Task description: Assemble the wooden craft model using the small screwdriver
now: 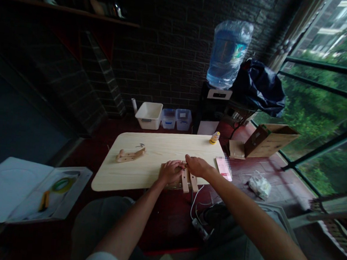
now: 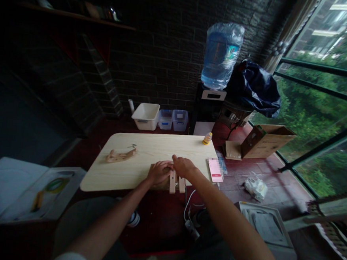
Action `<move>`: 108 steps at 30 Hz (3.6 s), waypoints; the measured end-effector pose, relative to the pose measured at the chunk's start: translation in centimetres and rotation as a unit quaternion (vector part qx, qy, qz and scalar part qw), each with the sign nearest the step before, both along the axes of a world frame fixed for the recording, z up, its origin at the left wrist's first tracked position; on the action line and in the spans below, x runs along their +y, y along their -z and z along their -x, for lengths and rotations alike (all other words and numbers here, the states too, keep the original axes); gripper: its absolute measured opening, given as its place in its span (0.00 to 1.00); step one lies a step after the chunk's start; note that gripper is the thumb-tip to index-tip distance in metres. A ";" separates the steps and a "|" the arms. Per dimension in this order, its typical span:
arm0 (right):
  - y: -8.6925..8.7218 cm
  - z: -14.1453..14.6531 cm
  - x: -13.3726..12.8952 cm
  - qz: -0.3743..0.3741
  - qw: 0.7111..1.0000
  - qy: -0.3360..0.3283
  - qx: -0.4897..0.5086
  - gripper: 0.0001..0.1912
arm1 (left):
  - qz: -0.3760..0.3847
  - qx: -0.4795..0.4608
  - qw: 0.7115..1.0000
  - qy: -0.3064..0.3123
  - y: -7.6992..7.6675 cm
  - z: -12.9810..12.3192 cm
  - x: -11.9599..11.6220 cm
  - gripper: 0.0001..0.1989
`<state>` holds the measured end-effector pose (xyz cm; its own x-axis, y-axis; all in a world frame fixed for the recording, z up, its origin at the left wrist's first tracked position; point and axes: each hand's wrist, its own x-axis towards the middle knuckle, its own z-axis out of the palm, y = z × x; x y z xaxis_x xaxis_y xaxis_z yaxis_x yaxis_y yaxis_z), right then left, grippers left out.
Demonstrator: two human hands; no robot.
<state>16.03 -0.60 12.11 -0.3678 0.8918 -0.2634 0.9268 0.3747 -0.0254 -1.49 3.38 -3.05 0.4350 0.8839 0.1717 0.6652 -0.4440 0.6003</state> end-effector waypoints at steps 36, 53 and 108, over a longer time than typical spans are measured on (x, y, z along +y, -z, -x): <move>0.1 -0.2 -0.2 0.008 0.999 -0.002 0.038 0.16 | 0.011 0.004 1.000 0.000 -0.6 -0.2 -0.4 0.09; 0.1 -0.3 -0.6 0.003 1.000 -0.008 0.019 0.14 | 0.004 0.012 1.000 -0.008 -0.8 -0.2 -0.5 0.09; -0.1 -0.6 -0.4 -0.004 0.998 -0.002 0.056 0.17 | -0.021 0.006 1.000 0.007 -0.6 0.2 -0.7 0.13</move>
